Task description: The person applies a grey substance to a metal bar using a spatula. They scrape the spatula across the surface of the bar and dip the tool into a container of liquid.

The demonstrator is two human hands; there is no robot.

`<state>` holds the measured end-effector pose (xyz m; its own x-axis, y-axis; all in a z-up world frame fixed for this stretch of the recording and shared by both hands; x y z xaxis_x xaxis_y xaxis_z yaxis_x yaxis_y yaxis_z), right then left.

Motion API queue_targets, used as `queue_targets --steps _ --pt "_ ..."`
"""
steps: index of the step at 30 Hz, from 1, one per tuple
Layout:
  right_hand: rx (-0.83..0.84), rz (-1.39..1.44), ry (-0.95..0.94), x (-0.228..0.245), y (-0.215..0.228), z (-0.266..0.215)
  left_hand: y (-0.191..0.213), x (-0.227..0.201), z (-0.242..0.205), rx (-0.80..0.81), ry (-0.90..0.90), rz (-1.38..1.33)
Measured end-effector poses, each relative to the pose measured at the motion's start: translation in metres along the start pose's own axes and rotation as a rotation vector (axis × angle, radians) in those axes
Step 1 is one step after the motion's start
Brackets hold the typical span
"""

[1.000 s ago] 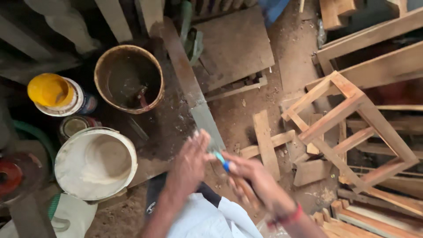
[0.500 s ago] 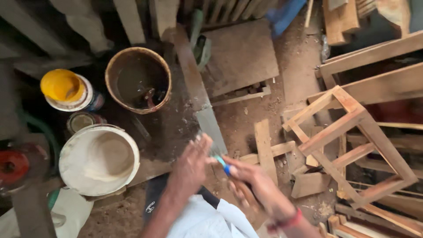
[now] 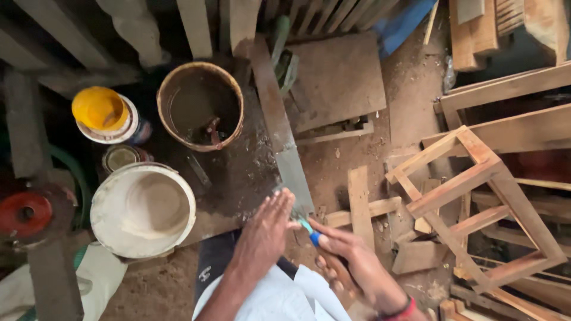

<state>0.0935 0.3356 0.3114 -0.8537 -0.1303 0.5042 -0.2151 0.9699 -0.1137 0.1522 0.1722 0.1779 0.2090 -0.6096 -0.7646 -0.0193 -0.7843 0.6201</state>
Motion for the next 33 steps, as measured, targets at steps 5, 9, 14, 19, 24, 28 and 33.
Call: queue_targets --steps 5,9,14,19,24,28,33 --pt "-0.015 -0.107 -0.02 0.011 0.0 0.019 0.01 0.002 0.015 0.011 0.036 -0.048" --pt "0.025 -0.033 0.028 0.024 -0.007 0.037 0.026 0.006 0.041 -0.01 0.043 -0.043" --pt "-0.01 0.004 -0.05 0.007 -0.004 0.009 0.01 -0.003 0.008 0.007 0.029 -0.064" --pt "0.056 0.012 0.017 0.03 -0.002 0.046 0.019 0.016 0.047 0.047 0.082 -0.06" --pt "-0.005 -0.035 0.005 0.017 -0.003 0.021 0.013 0.001 0.024 -0.012 -0.006 -0.022" --pt "0.01 -0.074 0.003 0.016 0.003 0.029 0.002 0.008 0.029 -0.055 -0.015 0.004" --pt "0.074 -0.006 0.054 0.032 0.006 0.049 0.014 0.009 0.055 -0.046 -0.009 -0.05"
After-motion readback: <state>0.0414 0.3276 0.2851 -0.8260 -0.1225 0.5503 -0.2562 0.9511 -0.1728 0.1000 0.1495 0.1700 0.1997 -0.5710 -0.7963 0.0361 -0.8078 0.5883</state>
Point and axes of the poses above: each hand's wrist, its own z-axis towards the middle knuckle, its own y-axis out of the back of the hand, x = y × z, the point moved 1 cm from there along z, towards the middle knuckle, and after that the axes turned 15 degrees about y, right-handed, at the moved point
